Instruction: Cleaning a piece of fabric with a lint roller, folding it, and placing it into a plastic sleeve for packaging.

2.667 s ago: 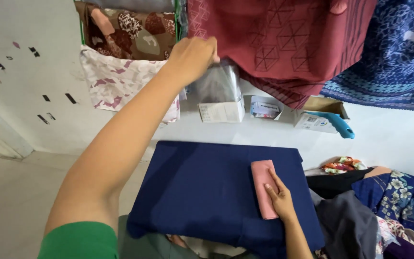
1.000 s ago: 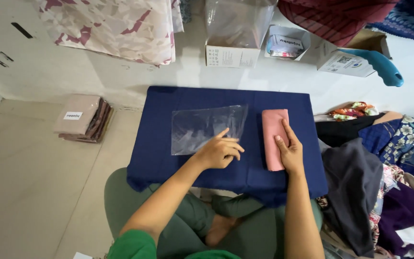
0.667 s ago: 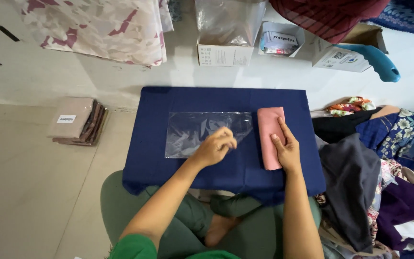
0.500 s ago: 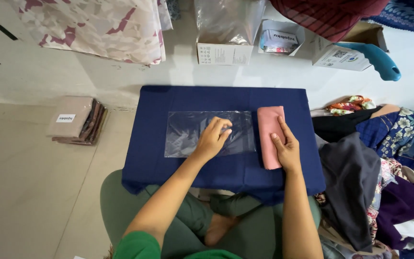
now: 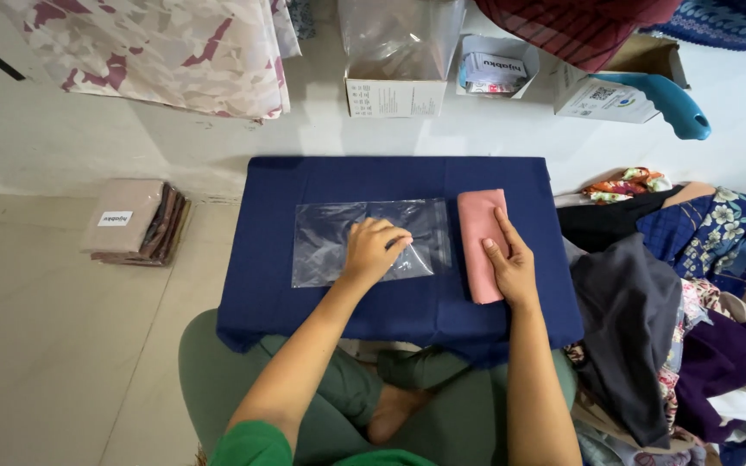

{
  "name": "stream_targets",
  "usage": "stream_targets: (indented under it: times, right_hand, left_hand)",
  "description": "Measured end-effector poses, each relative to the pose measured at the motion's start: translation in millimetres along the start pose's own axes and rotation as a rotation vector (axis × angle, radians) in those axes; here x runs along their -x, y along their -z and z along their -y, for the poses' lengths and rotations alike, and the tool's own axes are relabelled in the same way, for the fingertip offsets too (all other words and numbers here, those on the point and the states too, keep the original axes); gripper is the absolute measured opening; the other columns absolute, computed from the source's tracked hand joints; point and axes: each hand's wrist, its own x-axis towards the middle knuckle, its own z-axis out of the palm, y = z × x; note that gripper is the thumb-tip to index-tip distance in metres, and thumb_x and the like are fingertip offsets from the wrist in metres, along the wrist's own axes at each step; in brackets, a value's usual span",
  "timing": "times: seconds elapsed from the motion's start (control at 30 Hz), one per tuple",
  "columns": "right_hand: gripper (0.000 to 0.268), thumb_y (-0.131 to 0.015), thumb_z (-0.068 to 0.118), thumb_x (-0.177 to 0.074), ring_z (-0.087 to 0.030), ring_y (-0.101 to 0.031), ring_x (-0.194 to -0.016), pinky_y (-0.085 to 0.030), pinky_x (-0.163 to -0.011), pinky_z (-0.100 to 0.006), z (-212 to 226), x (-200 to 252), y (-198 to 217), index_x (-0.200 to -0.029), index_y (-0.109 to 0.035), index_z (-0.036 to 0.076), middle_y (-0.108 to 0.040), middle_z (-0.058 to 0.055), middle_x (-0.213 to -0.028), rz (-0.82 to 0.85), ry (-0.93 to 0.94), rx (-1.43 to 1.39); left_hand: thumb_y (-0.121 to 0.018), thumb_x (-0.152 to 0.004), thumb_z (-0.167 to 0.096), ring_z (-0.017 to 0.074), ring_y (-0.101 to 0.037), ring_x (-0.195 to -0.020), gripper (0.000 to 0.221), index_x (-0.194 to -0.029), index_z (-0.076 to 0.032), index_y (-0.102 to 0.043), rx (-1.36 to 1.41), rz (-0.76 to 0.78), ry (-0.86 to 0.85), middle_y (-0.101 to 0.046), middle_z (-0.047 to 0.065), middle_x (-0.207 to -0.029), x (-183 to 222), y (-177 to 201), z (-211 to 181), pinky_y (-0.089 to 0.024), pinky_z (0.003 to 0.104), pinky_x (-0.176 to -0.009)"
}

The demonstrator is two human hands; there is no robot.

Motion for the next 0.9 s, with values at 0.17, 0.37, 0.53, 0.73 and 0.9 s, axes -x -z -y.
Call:
stream_targets:
  times: [0.17,0.37,0.53,0.73,0.9]
  right_hand:
    - [0.055,-0.068,0.009,-0.098,-0.026,-0.043,-0.145,-0.034,-0.12,-0.044,-4,0,0,-0.151,-0.056,0.015,-0.055,-0.012,-0.152,0.008,0.005,0.006]
    - [0.055,-0.068,0.009,-0.098,-0.026,-0.042,-0.145,-0.033,-0.121,-0.045,-2,0,0,-0.151,-0.055,0.015,-0.054,-0.012,-0.153,0.012,-0.005,-0.008]
    - [0.055,-0.069,0.009,-0.097,-0.025,-0.043,-0.145,-0.033,-0.121,-0.043,2,1,-1,-0.15,-0.056,0.017,-0.055,-0.01,-0.152,0.006,-0.019,-0.005]
    - [0.056,-0.067,0.009,-0.098,-0.026,-0.043,-0.145,-0.033,-0.121,-0.044,2,1,0,-0.152,-0.055,0.016,-0.054,-0.011,-0.153,0.022,-0.006,0.073]
    - [0.056,-0.067,0.009,-0.097,-0.028,-0.043,-0.145,-0.033,-0.121,-0.045,6,1,0,-0.151,-0.055,0.017,-0.054,-0.012,-0.153,0.022,-0.027,0.052]
  left_hand:
    - [-0.072,-0.091,-0.041,0.0164,-0.066,-0.094,0.007,-0.091,-0.036,-0.077,0.015,-0.025,0.016,-0.069,-0.01,-0.082,-2,4,5,-0.046,0.036,-0.087]
    - [-0.072,-0.091,-0.042,0.0186,-0.068,-0.09,0.008,-0.093,-0.035,-0.076,0.041,-0.041,0.018,-0.069,-0.009,-0.081,-2,12,5,-0.049,0.038,-0.083]
    - [-0.07,-0.093,-0.038,0.0249,-0.07,-0.09,0.009,-0.094,-0.032,-0.077,0.031,0.015,0.007,-0.072,-0.004,-0.084,-16,25,15,-0.051,0.042,-0.081]
    - [-0.079,-0.083,-0.039,0.027,-0.065,-0.11,0.035,-0.117,-0.03,-0.074,-0.37,0.01,0.11,-0.069,0.0,-0.111,-44,16,103,-0.046,0.048,-0.096]
    - [-0.079,-0.086,-0.03,0.0246,-0.07,-0.091,0.004,-0.087,-0.03,-0.075,-0.261,0.181,0.11,-0.068,-0.006,-0.084,-65,44,106,-0.049,0.045,-0.089]
